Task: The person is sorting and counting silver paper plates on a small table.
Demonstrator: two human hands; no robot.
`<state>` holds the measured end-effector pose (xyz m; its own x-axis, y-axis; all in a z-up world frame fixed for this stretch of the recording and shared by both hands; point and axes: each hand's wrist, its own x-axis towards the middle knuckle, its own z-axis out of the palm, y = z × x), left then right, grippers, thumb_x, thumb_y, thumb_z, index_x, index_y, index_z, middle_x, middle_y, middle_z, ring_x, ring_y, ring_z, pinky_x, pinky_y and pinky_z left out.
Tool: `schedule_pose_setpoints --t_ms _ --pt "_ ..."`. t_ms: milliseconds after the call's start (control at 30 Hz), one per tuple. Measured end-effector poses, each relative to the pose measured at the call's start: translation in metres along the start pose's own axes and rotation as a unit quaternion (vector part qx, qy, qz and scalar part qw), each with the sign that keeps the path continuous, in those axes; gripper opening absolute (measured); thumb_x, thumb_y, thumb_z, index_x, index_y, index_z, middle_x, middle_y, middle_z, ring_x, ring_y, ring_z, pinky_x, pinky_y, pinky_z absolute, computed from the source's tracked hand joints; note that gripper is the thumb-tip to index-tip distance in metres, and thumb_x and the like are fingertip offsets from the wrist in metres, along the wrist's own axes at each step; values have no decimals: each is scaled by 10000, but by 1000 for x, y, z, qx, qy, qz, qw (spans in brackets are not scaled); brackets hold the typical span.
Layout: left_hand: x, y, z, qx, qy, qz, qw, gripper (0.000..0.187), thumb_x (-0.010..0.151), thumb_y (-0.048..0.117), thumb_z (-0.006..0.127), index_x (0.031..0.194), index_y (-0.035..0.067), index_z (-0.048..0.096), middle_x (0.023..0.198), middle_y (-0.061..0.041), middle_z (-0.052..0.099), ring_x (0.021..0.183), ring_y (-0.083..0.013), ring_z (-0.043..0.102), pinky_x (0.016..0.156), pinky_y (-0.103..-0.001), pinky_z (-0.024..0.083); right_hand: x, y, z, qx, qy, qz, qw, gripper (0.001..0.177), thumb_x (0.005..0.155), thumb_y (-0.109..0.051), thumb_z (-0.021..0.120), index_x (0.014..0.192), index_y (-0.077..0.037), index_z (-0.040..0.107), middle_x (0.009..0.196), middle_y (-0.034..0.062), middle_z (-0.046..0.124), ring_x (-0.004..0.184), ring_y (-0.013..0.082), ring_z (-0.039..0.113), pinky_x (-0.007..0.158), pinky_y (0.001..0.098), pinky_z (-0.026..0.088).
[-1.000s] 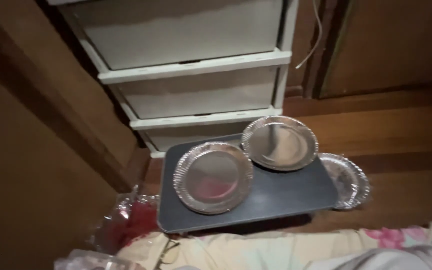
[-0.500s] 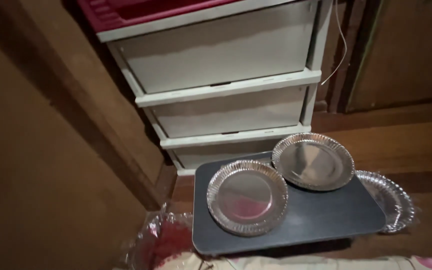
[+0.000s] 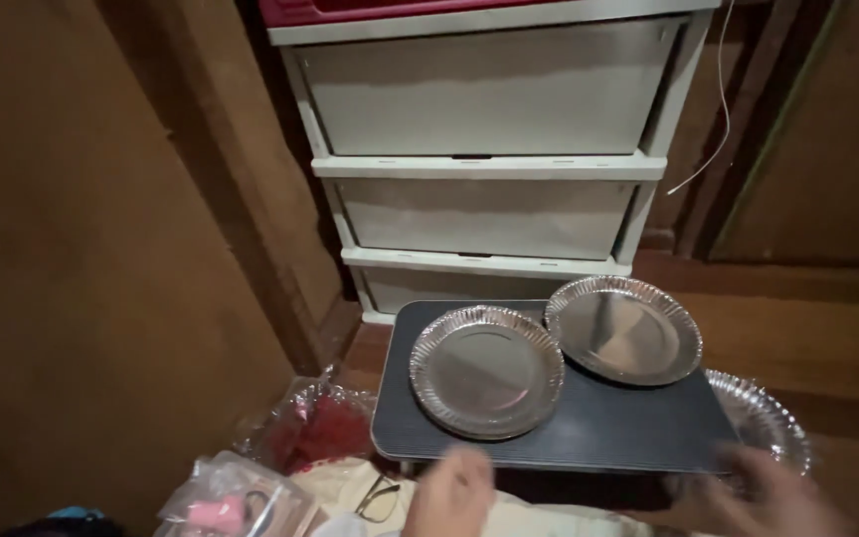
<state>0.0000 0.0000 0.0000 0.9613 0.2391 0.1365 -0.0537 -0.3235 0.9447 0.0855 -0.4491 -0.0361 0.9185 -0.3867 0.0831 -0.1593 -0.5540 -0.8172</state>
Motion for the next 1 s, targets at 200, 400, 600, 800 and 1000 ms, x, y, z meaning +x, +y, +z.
schedule_pose_setpoints --t_ms 200,400,600,800,1000 --pt "136 60 0 193 174 -211 942 626 822 442 766 1219 0 570 1168 -198 598 1030 -418 660 862 -526 542 1 -176 105 21 11 -28 999 416 857 -355 773 1131 -47 724 870 131 774 794 215 744 776 357 573" --pt "179 -6 17 132 94 -246 956 510 856 385 691 1201 11 661 1090 -188 742 1069 -357 727 945 -443 561 35 -178 141 13 -70 -6 997 471 818 -339 811 1144 -13 714 826 125 787 734 201 755 745 343 590" --pt "157 49 13 -295 128 -197 926 348 869 164 613 1159 -26 628 1041 -178 746 969 -304 724 858 -409 556 26 -174 119 165 -74 16 983 360 823 -147 796 1145 -3 726 861 100 789 772 152 720 765 314 582" --pt "158 61 20 -465 86 -276 837 374 961 248 568 1180 -44 650 994 -170 747 917 -291 724 829 -409 563 22 -149 85 185 -4 6 983 321 816 -62 796 1123 17 752 858 110 775 790 148 714 780 327 585" --pt "160 32 76 -475 64 -174 860 466 927 223 635 1289 -71 649 1085 -136 761 938 -232 706 856 -358 538 49 -135 58 121 35 67 990 194 942 -119 781 1023 51 733 867 181 745 828 211 685 804 350 557"
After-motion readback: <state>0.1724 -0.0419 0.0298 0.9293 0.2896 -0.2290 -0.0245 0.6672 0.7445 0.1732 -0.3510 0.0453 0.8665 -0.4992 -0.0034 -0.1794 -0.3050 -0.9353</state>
